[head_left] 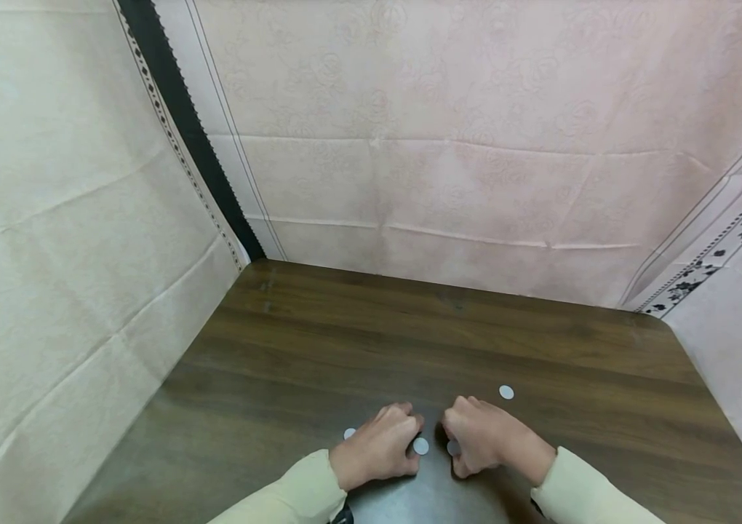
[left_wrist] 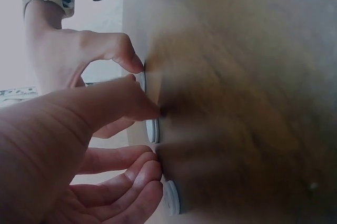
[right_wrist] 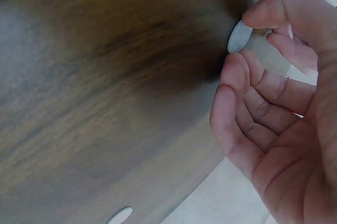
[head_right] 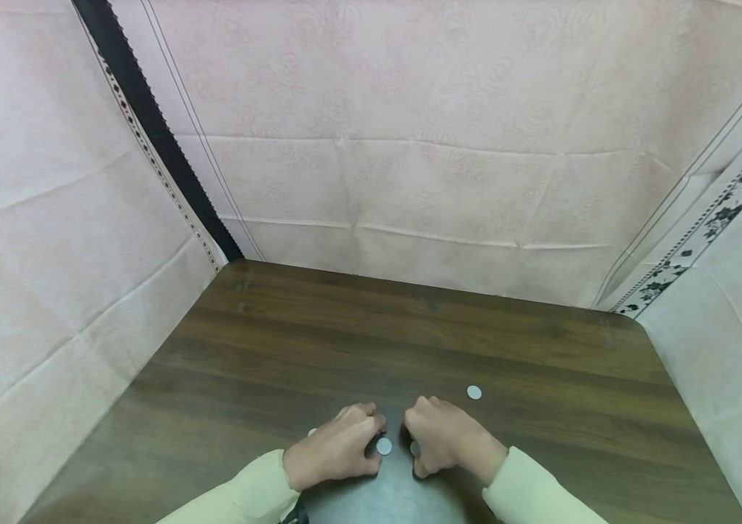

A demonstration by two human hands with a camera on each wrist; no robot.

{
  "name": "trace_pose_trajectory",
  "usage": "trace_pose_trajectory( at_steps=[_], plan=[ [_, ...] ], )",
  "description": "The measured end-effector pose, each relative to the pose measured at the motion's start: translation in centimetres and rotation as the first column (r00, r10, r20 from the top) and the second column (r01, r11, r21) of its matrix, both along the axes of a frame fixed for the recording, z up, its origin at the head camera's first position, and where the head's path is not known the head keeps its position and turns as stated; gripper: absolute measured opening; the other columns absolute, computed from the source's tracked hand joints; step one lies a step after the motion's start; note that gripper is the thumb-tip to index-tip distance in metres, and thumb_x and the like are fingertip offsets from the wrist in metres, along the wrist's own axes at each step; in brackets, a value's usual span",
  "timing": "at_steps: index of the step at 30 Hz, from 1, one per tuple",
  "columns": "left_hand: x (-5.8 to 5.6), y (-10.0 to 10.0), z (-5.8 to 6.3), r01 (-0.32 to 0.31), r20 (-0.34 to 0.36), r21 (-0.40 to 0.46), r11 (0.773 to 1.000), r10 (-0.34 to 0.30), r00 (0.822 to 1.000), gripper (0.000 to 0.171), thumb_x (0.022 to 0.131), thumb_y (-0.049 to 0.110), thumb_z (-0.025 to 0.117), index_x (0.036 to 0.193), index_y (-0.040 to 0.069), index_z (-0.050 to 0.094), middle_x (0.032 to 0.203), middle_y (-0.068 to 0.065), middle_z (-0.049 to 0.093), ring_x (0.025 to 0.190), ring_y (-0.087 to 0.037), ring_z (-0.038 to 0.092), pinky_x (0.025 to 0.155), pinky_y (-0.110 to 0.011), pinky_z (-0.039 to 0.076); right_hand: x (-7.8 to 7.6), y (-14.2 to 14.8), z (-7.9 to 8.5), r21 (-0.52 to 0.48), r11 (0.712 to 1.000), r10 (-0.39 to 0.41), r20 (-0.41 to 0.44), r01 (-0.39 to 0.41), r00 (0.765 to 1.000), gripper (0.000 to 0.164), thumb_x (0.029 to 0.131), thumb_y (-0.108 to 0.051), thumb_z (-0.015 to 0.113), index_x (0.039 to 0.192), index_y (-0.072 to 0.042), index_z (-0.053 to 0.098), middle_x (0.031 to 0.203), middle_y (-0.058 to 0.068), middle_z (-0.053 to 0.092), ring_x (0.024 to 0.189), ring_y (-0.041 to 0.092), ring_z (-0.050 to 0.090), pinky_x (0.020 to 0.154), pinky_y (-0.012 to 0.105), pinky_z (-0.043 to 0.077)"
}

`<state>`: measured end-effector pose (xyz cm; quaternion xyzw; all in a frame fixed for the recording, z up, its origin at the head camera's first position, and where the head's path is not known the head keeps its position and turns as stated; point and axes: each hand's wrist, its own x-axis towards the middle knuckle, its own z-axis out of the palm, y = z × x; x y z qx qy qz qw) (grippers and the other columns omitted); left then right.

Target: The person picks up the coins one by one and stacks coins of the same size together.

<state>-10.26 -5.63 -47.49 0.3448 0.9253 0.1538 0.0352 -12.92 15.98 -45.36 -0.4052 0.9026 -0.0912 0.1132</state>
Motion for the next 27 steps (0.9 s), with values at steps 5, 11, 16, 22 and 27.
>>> trace_pose_trajectory(
  at_steps=[5,11,16,22,27],
  plan=[
    [-0.2,0.2,0.2,-0.003,-0.015,-0.003,1.000,0.003,1.000,0.022,0.077,0.020,0.083,0.079,0.018,0.061,0.078,0.007,0.050,0.069,-0.005,0.045,0.059,-0.017,0.038,-0.1,0.5,0.1,-0.065,0.998,0.015,0.085,-0.009,0.996,0.046,0.068,-0.005,0.073,0.058,-0.022,0.031,0.059,-0.016,0.012,0.053,-0.001,0.010,0.048,0.018,0.011],
    [-0.6,0.9,0.4,0.025,-0.009,0.011,1.000,-0.025,1.000,0.018,0.080,0.021,0.082,0.084,0.016,0.066,0.079,0.007,0.051,0.069,-0.005,0.044,0.059,-0.016,0.038,-0.6,1.3,0.1,-0.134,0.991,0.014,0.231,0.018,0.973,0.016,0.074,-0.002,0.080,0.077,-0.012,0.067,0.068,-0.011,0.060,0.060,-0.006,0.051,0.055,0.017,0.045],
    [-1.1,1.7,0.6,0.059,0.037,0.021,0.998,-0.060,0.997,0.015,0.084,0.022,0.083,0.088,0.016,0.070,0.078,0.008,0.049,0.071,-0.004,0.044,0.059,-0.016,0.037,-0.9,1.9,-0.2,-0.195,0.981,0.025,0.252,0.026,0.967,0.015,0.074,-0.001,0.082,0.083,-0.009,0.072,0.076,-0.005,0.071,0.069,-0.005,0.061,0.062,0.017,0.053],
    [-1.6,2.6,0.4,0.076,0.113,0.074,0.994,-0.084,0.990,0.015,0.086,0.019,0.084,0.083,0.015,0.070,0.073,0.009,0.046,0.072,-0.004,0.041,0.060,-0.016,0.035,-1.1,2.2,-0.5,-0.254,0.967,0.038,0.245,0.026,0.969,0.015,0.075,-0.001,0.082,0.081,-0.011,0.073,0.076,-0.006,0.073,0.070,-0.005,0.064,0.062,0.016,0.053],
    [-1.8,3.2,0.1,0.095,0.118,0.098,0.991,-0.107,0.987,0.019,0.086,0.015,0.083,0.076,0.014,0.067,0.069,0.009,0.041,0.071,-0.004,0.038,0.059,-0.016,0.032,-1.1,2.5,-0.5,-0.253,0.967,0.021,0.227,0.038,0.974,0.013,0.077,-0.006,0.085,0.080,-0.013,0.074,0.074,-0.008,0.072,0.068,-0.005,0.063,0.062,0.016,0.052]
  ],
)
